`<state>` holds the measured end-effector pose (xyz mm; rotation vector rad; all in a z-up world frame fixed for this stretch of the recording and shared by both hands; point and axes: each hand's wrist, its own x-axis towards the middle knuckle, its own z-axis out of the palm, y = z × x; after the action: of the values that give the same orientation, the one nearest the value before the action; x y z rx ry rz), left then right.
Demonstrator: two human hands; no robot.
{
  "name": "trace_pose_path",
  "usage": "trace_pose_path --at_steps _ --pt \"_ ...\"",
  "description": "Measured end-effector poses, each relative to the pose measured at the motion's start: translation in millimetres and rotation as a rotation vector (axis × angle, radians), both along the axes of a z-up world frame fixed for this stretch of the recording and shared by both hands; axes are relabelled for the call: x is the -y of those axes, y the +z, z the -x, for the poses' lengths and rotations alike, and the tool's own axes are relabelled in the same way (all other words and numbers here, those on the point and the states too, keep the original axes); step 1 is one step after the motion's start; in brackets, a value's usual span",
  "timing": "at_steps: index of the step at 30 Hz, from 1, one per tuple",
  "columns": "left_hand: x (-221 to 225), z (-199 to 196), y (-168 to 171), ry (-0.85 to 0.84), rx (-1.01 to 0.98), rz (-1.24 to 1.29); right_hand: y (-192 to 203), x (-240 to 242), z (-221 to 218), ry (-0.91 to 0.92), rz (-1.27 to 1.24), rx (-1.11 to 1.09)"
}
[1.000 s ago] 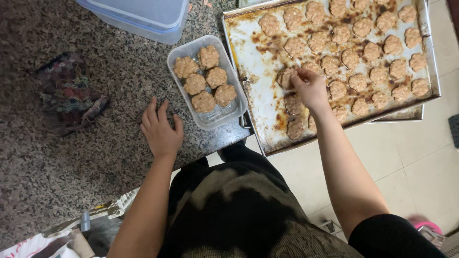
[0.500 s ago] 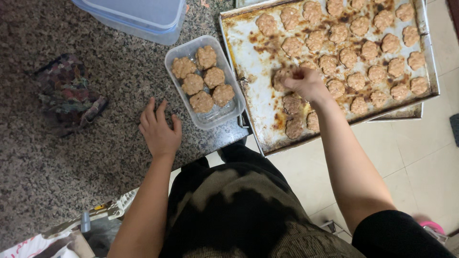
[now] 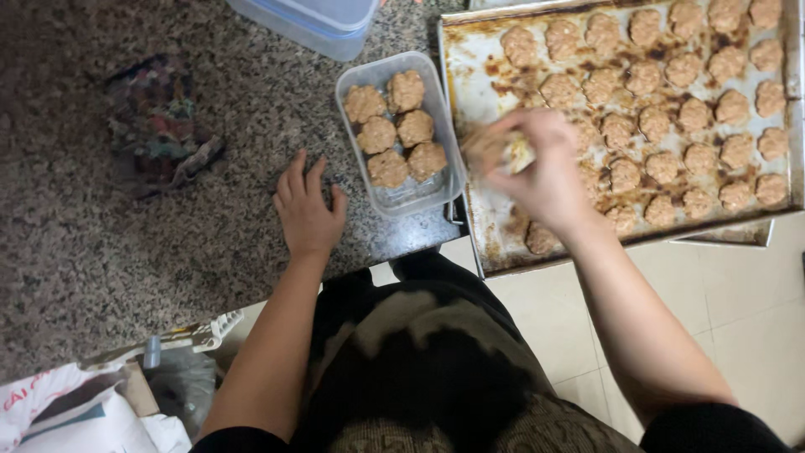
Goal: The person transfers small round cookies from metal baking trays into a clear plastic container by hand, including retrieving an additional tray from a storage rack.
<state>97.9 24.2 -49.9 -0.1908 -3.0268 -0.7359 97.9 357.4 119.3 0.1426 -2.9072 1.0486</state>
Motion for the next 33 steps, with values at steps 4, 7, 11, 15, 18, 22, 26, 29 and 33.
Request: trace_pose_path --at_steps 4,7,11,15,18,22,26,29,33 --pt "0 1 1 -0.001 -0.007 -0.018 5 59 23 0.420 -0.125 0.224" --pt "1 1 1 0.009 -0.039 -0.033 2 80 43 0.604 -0.268 0.287" --pt "0 0 2 0.021 -0.083 -0.066 -5 94 52 0.629 -0.341 0.385" --pt "-1 1 3 0.036 -0.115 -0.077 -14 99 59 0.684 -0.406 0.455" --pt "-1 1 3 0.035 -0.105 -0.051 -22 104 59 0.700 -0.425 0.433" --pt "-1 0 4 0.036 -0.102 -0.061 -31 109 54 0.698 -0.401 0.337" --pt "0 1 4 0.024 -0.052 -0.039 -36 105 49 0.659 -0.329 0.414" --pt "0 2 4 0.021 -0.019 -0.042 -29 87 40 0.608 -0.289 0.251" --pt "1 1 4 0.022 -0.023 -0.046 -27 77 34 0.465 -0.467 0.369"
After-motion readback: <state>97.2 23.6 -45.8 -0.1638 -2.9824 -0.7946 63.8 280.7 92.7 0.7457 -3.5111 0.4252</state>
